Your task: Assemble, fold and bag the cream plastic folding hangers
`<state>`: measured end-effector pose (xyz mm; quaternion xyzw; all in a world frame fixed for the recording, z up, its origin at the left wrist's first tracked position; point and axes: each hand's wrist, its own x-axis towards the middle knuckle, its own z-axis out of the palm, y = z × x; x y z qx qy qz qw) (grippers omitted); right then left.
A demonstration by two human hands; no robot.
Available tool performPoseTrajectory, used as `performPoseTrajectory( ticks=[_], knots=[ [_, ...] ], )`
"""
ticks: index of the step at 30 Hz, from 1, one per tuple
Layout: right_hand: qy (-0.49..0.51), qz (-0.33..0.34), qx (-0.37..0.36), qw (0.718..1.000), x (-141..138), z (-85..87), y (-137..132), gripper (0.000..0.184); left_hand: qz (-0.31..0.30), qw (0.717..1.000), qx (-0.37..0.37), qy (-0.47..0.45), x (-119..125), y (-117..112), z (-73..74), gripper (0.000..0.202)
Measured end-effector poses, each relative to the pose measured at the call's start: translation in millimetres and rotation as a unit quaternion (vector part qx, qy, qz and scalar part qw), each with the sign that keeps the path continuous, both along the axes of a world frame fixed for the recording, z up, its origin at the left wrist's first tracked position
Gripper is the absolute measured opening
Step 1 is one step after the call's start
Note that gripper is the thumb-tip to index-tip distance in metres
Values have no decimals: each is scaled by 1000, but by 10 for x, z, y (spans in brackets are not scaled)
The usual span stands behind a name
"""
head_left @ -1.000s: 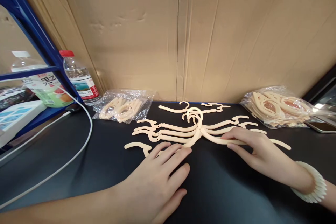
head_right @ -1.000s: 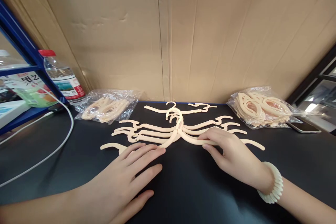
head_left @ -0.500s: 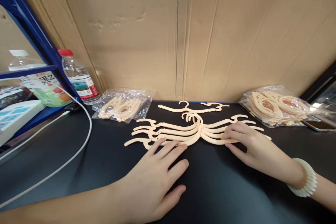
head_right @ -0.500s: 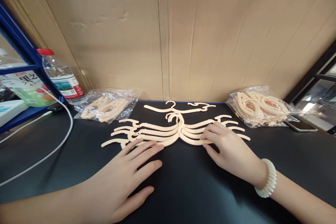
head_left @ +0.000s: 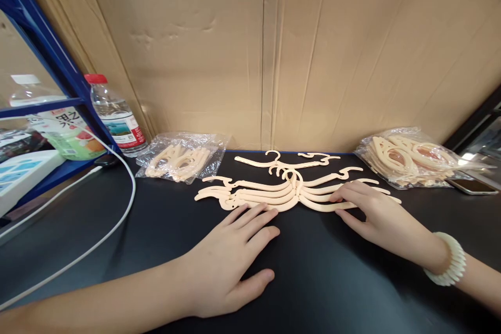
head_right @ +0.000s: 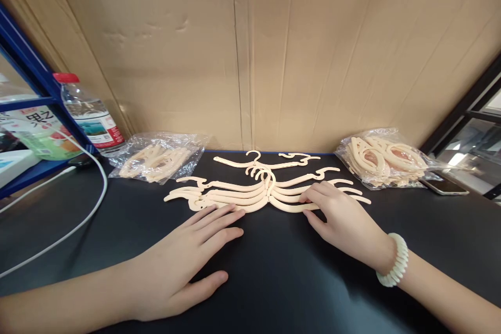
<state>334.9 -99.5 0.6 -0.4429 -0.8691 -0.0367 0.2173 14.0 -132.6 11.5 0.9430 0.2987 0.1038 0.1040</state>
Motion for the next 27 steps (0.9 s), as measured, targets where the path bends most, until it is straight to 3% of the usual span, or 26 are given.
performPoseTrajectory(
  ticks=[17, 22, 27],
  knots=[
    [8, -11, -15, 1000, 18, -4, 15, 14, 2, 998, -40, -42, -18, 51, 11, 51],
    [29, 47, 8, 998, -41, 65, -38, 14, -39, 998, -6, -56, 13, 49, 24, 41],
    [-26, 125, 26, 992, -135, 99, -115, 20, -89, 995, -3, -51, 38, 40, 54, 35]
  ],
)
